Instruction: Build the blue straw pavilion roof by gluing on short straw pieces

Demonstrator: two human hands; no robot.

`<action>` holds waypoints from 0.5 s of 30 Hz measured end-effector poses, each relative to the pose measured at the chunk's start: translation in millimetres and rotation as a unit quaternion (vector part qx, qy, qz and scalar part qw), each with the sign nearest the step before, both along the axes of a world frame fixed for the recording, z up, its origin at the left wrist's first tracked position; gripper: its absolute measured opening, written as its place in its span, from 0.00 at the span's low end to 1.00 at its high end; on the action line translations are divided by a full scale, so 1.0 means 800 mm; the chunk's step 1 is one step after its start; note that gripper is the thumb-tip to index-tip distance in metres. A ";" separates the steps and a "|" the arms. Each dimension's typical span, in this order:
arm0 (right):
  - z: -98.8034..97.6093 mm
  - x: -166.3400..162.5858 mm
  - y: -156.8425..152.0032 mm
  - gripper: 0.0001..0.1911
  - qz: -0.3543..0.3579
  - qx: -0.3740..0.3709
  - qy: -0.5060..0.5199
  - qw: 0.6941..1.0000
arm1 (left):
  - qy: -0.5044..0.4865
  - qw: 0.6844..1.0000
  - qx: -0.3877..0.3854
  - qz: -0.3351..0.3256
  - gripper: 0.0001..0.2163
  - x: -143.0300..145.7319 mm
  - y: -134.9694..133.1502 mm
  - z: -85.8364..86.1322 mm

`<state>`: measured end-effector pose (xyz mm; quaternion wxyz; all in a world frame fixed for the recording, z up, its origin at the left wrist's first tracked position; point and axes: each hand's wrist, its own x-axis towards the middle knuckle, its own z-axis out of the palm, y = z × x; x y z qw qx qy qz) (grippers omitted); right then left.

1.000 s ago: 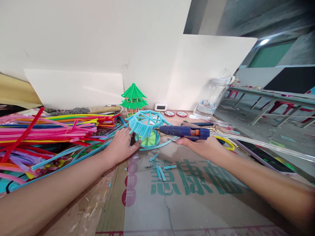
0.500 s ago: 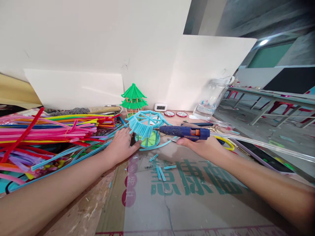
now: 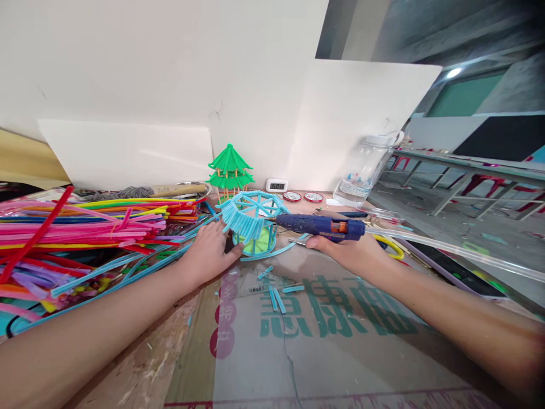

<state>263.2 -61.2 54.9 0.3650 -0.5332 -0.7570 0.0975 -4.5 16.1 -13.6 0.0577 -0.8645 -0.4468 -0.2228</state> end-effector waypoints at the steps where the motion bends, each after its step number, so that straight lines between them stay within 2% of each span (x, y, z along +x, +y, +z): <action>1: -0.001 0.000 0.000 0.12 -0.001 0.002 -0.001 1.000 | -0.002 1.000 0.001 -0.001 0.15 0.000 0.000 0.000; 10: -0.007 0.004 0.004 0.14 -0.005 0.025 -0.014 1.000 | -0.008 1.000 0.006 -0.003 0.16 0.000 0.001 -0.002; 15: -0.003 -0.002 0.001 0.10 0.020 0.021 0.023 0.999 | 0.005 1.000 -0.003 0.006 0.17 0.000 0.001 -0.001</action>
